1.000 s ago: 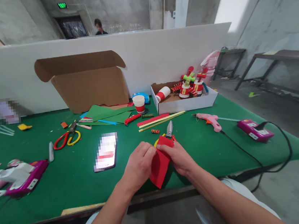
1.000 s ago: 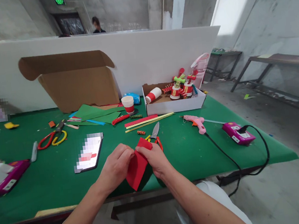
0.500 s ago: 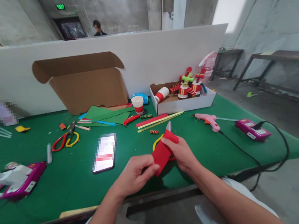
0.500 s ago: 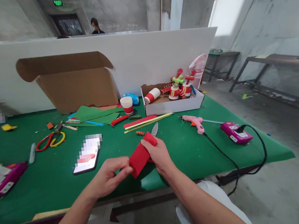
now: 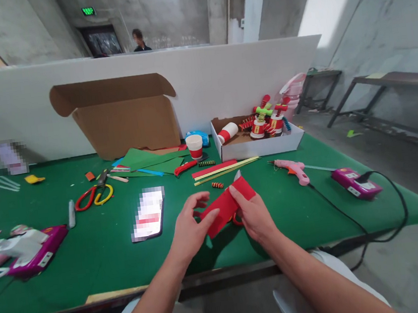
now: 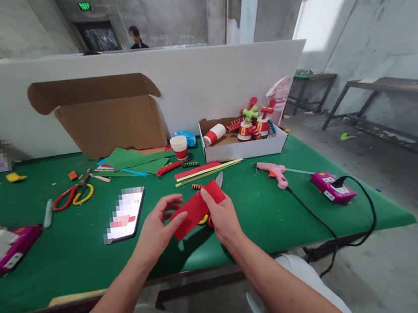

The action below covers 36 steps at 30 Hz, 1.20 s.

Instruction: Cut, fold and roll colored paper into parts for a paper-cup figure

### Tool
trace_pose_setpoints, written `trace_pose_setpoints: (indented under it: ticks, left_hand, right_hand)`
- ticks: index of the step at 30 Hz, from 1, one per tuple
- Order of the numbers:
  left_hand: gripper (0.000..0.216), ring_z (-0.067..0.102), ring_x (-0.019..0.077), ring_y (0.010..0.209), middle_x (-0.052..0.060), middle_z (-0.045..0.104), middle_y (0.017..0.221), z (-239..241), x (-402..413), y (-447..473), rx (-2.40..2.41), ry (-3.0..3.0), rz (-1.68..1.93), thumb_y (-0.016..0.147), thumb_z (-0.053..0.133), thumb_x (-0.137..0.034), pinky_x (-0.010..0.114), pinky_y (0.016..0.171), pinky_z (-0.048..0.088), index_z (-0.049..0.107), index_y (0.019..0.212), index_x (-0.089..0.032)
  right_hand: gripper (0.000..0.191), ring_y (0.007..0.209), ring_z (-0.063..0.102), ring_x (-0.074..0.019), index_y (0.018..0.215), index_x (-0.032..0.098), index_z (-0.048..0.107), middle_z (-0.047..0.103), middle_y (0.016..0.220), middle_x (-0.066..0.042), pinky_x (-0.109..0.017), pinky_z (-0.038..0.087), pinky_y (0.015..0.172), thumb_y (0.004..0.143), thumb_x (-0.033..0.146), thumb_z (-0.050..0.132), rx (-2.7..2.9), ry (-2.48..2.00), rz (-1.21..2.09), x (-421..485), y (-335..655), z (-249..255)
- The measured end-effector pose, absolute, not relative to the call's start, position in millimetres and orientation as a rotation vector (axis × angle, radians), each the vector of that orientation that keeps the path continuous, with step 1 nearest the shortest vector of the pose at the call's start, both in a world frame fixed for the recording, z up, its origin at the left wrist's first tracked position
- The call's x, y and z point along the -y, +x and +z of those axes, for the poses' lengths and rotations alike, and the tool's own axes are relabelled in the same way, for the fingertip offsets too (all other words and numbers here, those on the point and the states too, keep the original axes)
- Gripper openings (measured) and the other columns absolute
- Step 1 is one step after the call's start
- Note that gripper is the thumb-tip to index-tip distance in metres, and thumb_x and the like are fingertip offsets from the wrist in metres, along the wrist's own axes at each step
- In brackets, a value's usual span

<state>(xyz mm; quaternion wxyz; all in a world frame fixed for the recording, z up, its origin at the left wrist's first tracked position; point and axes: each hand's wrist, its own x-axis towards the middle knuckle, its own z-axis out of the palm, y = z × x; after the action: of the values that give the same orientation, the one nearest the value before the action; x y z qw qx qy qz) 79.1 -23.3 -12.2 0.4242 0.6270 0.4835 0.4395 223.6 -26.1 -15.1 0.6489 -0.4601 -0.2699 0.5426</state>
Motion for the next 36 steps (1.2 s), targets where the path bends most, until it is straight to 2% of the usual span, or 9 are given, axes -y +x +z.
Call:
trace_pose_setpoints:
  ticks: [4, 8, 10, 12, 15, 19, 21, 26, 36]
  left_hand:
    - [0.036, 0.056, 0.012, 0.06, 0.0, 0.063, 0.068, -8.0, 20.5, 66.6, -1.093, 1.284, 1.012, 0.066, 0.069, -0.049, 0.022, 0.054, 0.045, 0.059, 0.078, -0.016]
    - [0.03, 0.056, 0.0122, 0.06, 0.001, 0.064, 0.069, 1.4, 17.4, 46.4, -1.035, 1.439, 0.835, 0.067, 0.07, -0.043, 0.021, 0.053, 0.043, 0.065, 0.077, -0.016]
    - [0.023, 0.056, 0.0126, 0.063, 0.001, 0.065, 0.07, 4.5, 16.1, 40.8, -1.011, 1.588, 0.718, 0.07, 0.067, -0.039, 0.021, 0.054, 0.043, 0.067, 0.076, -0.016]
    - [0.019, 0.057, 0.0136, 0.067, 0.002, 0.067, 0.073, 4.0, 14.4, 39.9, -1.02, 1.704, 0.678, 0.074, 0.063, -0.035, 0.022, 0.058, 0.044, 0.068, 0.077, -0.017]
    - [0.017, 0.06, 0.0159, 0.074, 0.002, 0.069, 0.081, -1.7, 11.8, 44.3, -1.083, 1.826, 0.742, 0.078, 0.059, -0.033, 0.026, 0.066, 0.048, 0.069, 0.081, -0.02]
    - [0.018, 0.059, 0.0194, 0.091, 0.005, 0.066, 0.097, -6.0, 14.6, 52.8, -1.362, 2.006, 1.213, 0.083, 0.057, -0.029, 0.034, 0.083, 0.048, 0.067, 0.095, -0.022]
    - [0.015, 0.058, 0.0194, 0.092, 0.006, 0.065, 0.095, -5.8, 19.5, 57.7, -1.389, 2.085, 1.384, 0.086, 0.054, -0.028, 0.034, 0.083, 0.048, 0.066, 0.092, -0.021]
    - [0.014, 0.063, 0.0154, 0.079, 0.003, 0.069, 0.083, -11.8, 28.1, 72.5, -1.233, 2.124, 1.263, 0.088, 0.053, -0.025, 0.026, 0.074, 0.05, 0.066, 0.084, -0.021]
    - [0.016, 0.064, 0.0169, 0.082, 0.005, 0.071, 0.087, -24.2, 28.2, 80.1, -1.294, 2.305, 1.337, 0.09, 0.052, -0.023, 0.028, 0.076, 0.052, 0.068, 0.091, -0.02]
  right_hand:
    - [0.039, 0.066, 0.061, -0.0162, 0.071, 0.018, 0.064, 0.068, 0.071, -0.002, -0.027, 0.048, 0.065, 0.056, 0.051, 0.078, 0.69, -1.031, 1.351, 28.5, 233.3, -6.4]
    - [0.067, 0.07, 0.063, -0.0186, 0.077, 0.014, 0.073, 0.071, 0.076, -0.009, -0.028, 0.048, 0.066, 0.067, 0.076, 0.051, 0.941, -0.997, 1.692, 30.4, 256.6, 9.6]
    - [0.06, 0.067, 0.061, -0.0161, 0.08, 0.014, 0.075, 0.071, 0.076, -0.008, -0.024, 0.045, 0.062, 0.066, 0.071, 0.059, 1.15, -1.079, 1.718, 31.4, 263.5, 13.2]
    - [0.043, 0.065, 0.059, -0.0136, 0.081, 0.017, 0.076, 0.071, 0.074, -0.004, -0.022, 0.042, 0.059, 0.063, 0.055, 0.072, 1.363, -1.152, 1.641, 32.5, 264.0, 11.9]
    - [0.026, 0.057, 0.052, -0.0114, 0.07, 0.017, 0.074, 0.066, 0.062, 0.0, -0.021, 0.037, 0.052, 0.065, 0.042, 0.073, 1.541, -1.214, 1.492, 32.6, 256.6, 2.7]
    - [0.025, 0.055, 0.051, -0.013, 0.067, 0.017, 0.074, 0.065, 0.06, -0.001, -0.024, 0.037, 0.052, 0.068, 0.042, 0.07, 1.395, -1.326, 1.206, 28.8, 243.6, -13.3]
    - [0.025, 0.059, 0.053, -0.0151, 0.07, 0.019, 0.075, 0.067, 0.065, -0.002, -0.025, 0.039, 0.055, 0.068, 0.042, 0.068, 1.306, -1.347, 1.092, 27.4, 237.5, -18.8]
    - [0.023, 0.065, 0.056, -0.0171, 0.074, 0.022, 0.074, 0.067, 0.069, 0.0, -0.027, 0.042, 0.063, 0.075, 0.037, 0.058, 1.354, -1.243, 1.037, 30.7, 223.9, -22.5]
    - [0.029, 0.069, 0.057, -0.0176, 0.083, 0.021, 0.073, 0.066, 0.07, 0.0, -0.027, 0.042, 0.065, 0.08, 0.031, 0.047, 1.48, -1.181, 1.047, 34.8, 217.8, -21.8]
